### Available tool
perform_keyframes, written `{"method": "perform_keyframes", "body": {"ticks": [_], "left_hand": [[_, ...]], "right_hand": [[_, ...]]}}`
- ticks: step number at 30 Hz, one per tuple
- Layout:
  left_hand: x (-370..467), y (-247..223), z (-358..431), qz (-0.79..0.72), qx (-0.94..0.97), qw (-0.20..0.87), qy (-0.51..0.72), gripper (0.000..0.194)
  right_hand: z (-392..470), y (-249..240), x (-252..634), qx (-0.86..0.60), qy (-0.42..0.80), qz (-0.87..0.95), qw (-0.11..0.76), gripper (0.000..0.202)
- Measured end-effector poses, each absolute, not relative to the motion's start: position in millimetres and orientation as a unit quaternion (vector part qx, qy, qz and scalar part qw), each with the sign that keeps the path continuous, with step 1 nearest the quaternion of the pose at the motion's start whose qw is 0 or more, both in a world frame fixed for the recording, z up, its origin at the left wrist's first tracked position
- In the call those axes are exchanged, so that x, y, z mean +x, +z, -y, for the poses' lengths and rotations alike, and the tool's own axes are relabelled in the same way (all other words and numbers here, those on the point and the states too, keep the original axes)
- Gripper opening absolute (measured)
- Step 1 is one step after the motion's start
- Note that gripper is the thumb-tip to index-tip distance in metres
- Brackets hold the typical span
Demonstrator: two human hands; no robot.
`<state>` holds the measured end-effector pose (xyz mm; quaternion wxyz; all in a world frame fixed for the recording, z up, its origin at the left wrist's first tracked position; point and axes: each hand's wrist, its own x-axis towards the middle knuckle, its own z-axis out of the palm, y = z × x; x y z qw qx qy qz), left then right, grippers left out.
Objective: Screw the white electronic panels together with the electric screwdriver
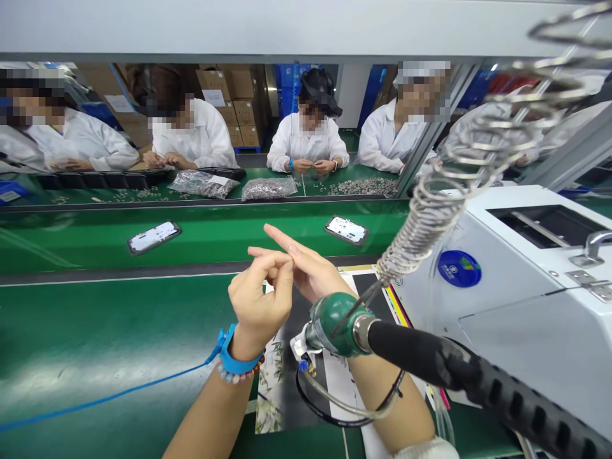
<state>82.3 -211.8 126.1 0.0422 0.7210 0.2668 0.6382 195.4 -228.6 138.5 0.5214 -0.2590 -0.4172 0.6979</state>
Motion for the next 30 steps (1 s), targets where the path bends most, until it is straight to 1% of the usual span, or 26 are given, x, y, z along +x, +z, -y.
{"method": "perform_keyframes", "body": {"ticks": [5, 16, 21, 26, 30], "left_hand": [[82.1, 126.6, 213.7, -0.266, 0.719, 0.090, 0.635, 0.007], [78.1, 126.5, 215.7, -0.282, 0.708, 0.116, 0.637, 0.006], [78.1, 125.9, 212.2, -0.264, 0.708, 0.093, 0.649, 0.007], [81.7, 126.4, 212.2, -0.232, 0.715, 0.073, 0.655, 0.004], [83.3, 126.1, 213.5, -0.252, 0.705, 0.060, 0.660, 0.004]], "right_hand": [[229.1, 138.7, 194.8, -0.240, 0.713, 0.407, 0.518, 0.057], [230.0, 140.7, 194.0, -0.232, 0.712, 0.399, 0.530, 0.067], [228.5, 139.9, 196.0, -0.233, 0.712, 0.404, 0.525, 0.063], [229.9, 139.0, 196.7, -0.226, 0.716, 0.406, 0.521, 0.061], [230.0, 139.0, 194.2, -0.227, 0.717, 0.405, 0.519, 0.060]]}}
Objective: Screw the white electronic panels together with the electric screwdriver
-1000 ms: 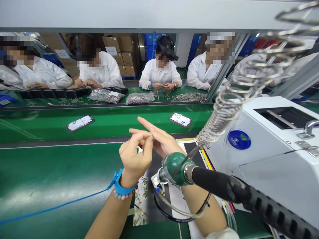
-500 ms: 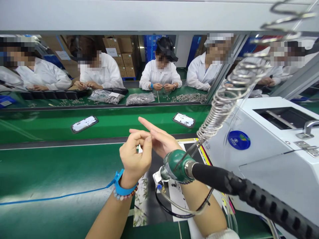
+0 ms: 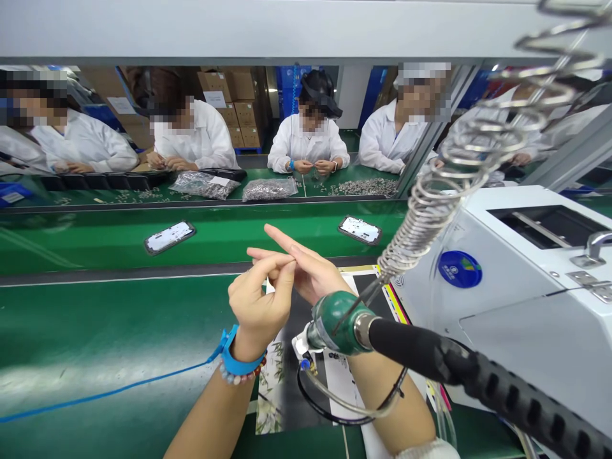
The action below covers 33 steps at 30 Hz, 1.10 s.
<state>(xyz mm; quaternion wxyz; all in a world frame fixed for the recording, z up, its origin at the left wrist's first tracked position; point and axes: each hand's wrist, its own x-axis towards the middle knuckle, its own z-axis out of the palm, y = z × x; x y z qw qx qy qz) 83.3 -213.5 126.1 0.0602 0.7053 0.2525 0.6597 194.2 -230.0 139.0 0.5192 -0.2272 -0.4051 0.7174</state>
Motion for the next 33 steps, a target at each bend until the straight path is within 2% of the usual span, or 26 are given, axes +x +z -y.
{"method": "perform_keyframes", "body": {"ticks": [8, 16, 22, 28, 33], "left_hand": [[84.0, 122.9, 213.4, -0.270, 0.707, 0.051, 0.652, 0.007], [86.0, 123.5, 216.3, -0.287, 0.706, 0.084, 0.642, 0.006], [83.5, 122.6, 213.3, -0.295, 0.693, 0.106, 0.649, 0.006], [80.7, 122.6, 211.0, -0.241, 0.705, 0.043, 0.666, 0.005], [81.6, 123.8, 213.6, -0.241, 0.701, 0.033, 0.670, 0.004]], "right_hand": [[228.0, 137.3, 190.0, -0.221, 0.721, 0.406, 0.516, 0.061], [231.5, 140.0, 192.6, -0.232, 0.722, 0.395, 0.518, 0.056], [230.6, 142.1, 193.8, -0.227, 0.719, 0.403, 0.518, 0.061], [232.2, 142.1, 194.8, -0.223, 0.722, 0.405, 0.514, 0.061], [233.9, 141.9, 193.6, -0.225, 0.713, 0.417, 0.517, 0.063]]}}
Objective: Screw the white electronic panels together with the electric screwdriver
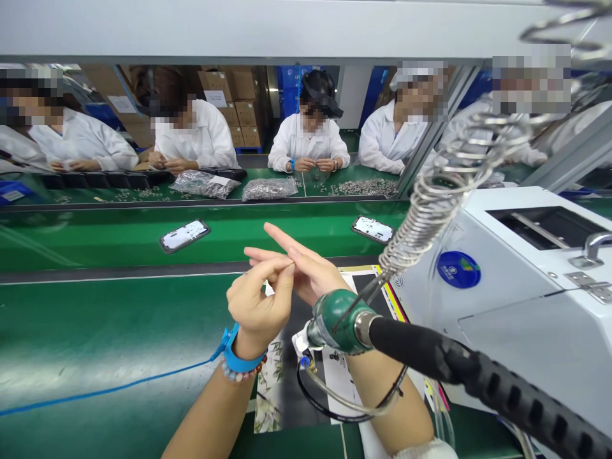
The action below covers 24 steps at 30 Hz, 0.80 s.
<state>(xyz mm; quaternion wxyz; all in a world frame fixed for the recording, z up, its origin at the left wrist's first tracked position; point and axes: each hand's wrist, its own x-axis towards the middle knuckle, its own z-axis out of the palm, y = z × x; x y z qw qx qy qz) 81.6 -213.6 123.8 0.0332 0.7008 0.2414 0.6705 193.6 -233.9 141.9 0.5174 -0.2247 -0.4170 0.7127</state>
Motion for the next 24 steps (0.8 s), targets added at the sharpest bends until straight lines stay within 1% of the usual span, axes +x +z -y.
{"method": "perform_keyframes", "body": {"ticks": [9, 17, 24], "left_hand": [[84.5, 122.0, 213.8, -0.260, 0.705, 0.035, 0.659, 0.005], [84.2, 121.5, 213.0, -0.269, 0.704, 0.053, 0.655, 0.006], [83.1, 122.8, 214.4, -0.242, 0.700, 0.026, 0.671, 0.007]], "right_hand": [[231.2, 142.9, 193.9, -0.228, 0.716, 0.417, 0.511, 0.060], [234.0, 145.9, 195.4, -0.249, 0.709, 0.422, 0.508, 0.065], [235.5, 146.2, 192.9, -0.247, 0.704, 0.416, 0.520, 0.069]]}}
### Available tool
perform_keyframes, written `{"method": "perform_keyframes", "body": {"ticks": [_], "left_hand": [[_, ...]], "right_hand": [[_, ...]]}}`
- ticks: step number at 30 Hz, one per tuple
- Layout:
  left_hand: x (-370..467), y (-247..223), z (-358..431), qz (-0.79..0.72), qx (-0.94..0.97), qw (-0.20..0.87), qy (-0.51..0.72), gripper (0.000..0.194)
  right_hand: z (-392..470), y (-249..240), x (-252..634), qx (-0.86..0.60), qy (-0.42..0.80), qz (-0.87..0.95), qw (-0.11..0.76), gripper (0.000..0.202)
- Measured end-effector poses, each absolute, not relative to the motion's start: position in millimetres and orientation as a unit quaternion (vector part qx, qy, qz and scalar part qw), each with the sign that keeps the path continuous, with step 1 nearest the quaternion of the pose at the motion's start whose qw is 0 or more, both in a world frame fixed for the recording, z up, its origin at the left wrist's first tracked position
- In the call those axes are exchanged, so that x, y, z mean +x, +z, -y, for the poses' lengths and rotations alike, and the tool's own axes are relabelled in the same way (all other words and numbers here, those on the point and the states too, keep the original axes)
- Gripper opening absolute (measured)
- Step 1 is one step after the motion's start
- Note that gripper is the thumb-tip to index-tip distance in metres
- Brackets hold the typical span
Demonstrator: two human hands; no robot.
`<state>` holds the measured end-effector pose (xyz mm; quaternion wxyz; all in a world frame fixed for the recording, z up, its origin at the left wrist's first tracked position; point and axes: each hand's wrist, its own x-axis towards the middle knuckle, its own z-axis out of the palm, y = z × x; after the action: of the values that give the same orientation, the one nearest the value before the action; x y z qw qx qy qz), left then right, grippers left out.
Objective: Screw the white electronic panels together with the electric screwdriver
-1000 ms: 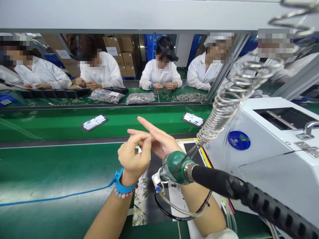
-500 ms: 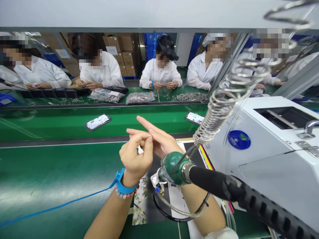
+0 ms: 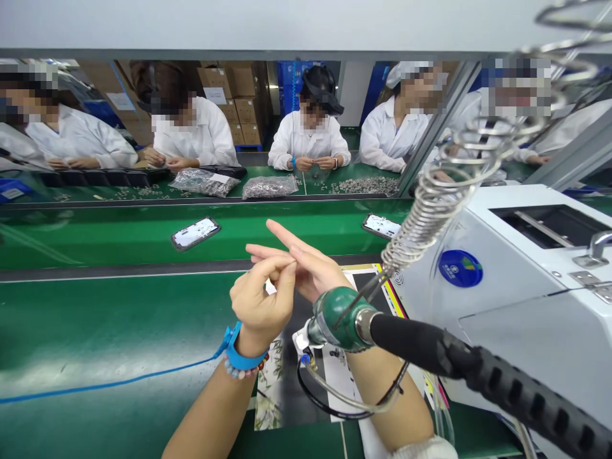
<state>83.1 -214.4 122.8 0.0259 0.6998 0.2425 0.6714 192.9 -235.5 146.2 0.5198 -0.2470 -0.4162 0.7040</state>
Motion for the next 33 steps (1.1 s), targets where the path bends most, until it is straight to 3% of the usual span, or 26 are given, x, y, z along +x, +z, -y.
{"method": "perform_keyframes", "body": {"ticks": [33], "left_hand": [[85.8, 121.8, 215.1, -0.261, 0.702, 0.046, 0.661, 0.006]], "right_hand": [[237.0, 145.8, 193.3, -0.250, 0.699, 0.417, 0.525, 0.065]]}}
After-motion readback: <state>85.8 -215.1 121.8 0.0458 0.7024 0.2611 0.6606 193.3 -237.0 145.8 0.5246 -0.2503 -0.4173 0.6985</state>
